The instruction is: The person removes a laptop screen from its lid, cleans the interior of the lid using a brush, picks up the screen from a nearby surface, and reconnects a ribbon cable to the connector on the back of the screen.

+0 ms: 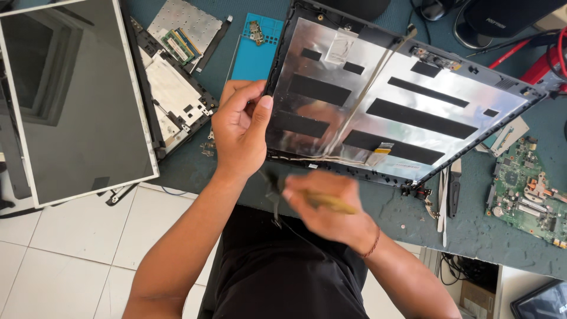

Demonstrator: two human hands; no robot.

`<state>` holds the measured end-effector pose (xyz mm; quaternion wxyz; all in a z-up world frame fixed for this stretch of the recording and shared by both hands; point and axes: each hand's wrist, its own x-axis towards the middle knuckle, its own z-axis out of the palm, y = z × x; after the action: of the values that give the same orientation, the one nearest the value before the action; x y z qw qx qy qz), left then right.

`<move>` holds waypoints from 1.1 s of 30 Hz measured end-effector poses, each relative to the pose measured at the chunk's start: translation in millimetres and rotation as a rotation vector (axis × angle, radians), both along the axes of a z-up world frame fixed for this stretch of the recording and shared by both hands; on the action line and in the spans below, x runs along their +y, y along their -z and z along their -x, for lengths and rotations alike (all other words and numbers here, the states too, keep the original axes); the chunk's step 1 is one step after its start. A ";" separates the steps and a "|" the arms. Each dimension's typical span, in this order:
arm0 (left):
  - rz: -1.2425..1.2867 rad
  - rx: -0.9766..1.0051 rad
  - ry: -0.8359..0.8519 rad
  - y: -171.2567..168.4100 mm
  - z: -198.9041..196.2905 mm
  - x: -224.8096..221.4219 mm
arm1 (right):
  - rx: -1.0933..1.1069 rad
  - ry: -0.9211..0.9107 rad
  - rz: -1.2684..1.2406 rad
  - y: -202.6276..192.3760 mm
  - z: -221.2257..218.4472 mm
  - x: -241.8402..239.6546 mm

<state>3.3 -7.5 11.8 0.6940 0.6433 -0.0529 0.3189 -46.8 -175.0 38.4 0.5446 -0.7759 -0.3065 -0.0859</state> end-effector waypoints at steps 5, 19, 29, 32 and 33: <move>0.028 0.005 0.026 -6.8 4.6 0.1 | -0.127 0.168 -0.018 -9.8 -7.3 -5.2; 0.199 0.042 0.179 8.9 -3.7 13.2 | -0.173 0.175 -0.027 -20.3 -13.0 19.8; 0.278 0.073 0.221 14.8 -5.1 14.6 | -0.215 0.288 -0.337 -23.3 -56.5 7.3; 0.274 0.067 0.185 14.2 -4.5 12.8 | -0.290 0.243 -0.335 -43.7 -57.5 15.6; 0.263 0.069 0.162 15.0 -2.9 11.4 | -0.324 0.232 -0.295 -50.2 -55.4 17.6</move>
<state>6.1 3.9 -3.2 0.7971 0.5511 -0.0384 0.2437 8.6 -157.4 88.6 0.5823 -0.6940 -0.2829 -0.3152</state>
